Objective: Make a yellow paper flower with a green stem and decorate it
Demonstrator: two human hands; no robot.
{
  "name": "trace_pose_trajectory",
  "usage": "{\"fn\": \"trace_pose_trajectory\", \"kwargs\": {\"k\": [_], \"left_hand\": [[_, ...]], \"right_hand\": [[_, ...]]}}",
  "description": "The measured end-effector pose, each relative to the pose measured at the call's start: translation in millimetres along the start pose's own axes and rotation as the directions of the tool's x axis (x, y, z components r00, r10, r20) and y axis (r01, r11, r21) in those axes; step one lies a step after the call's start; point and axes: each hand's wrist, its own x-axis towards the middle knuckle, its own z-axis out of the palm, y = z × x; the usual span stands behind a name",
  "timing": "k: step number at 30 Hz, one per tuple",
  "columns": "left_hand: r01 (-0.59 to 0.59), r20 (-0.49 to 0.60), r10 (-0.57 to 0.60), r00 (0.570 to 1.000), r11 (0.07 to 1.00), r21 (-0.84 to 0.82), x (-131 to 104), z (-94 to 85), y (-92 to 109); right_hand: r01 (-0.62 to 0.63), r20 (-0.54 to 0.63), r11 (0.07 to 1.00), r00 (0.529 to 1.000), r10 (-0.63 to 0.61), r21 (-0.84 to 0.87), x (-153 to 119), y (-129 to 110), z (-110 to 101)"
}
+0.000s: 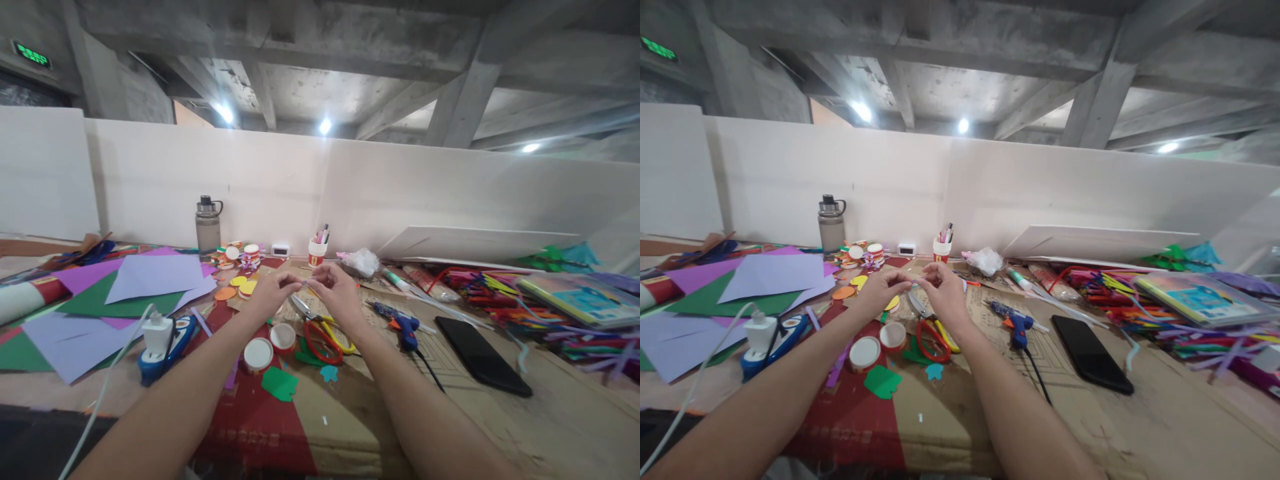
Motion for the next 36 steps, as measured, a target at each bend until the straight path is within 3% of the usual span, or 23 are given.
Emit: {"fn": "trace_pose_trajectory", "kwargs": {"k": [9,26,31,36], "left_hand": [[-0.023,0.074,0.025,0.997,0.999,-0.025,-0.7,1.0,0.1],[0.066,0.072,-0.062,0.996,0.996,-0.057,-0.1,3.1,-3.4],[0.057,0.113,-0.046,0.993,0.994,-0.097,-0.6,2.5,-1.3],[0.058,0.082,-0.051,0.995,0.995,-0.086,-0.5,3.1,-1.8]], "right_hand": [[0.031,0.010,0.998,0.999,-0.031,-0.050,-2.4,-6.1,0.6],[0.076,0.015,0.990,0.997,-0.075,-0.115,-5.6,-6.0,3.4],[0.112,0.024,0.982,0.994,-0.110,-0.151,-6.5,-6.7,2.7],[0.112,0.021,0.984,0.994,-0.110,-0.136,-6.5,-7.6,2.4]]}}
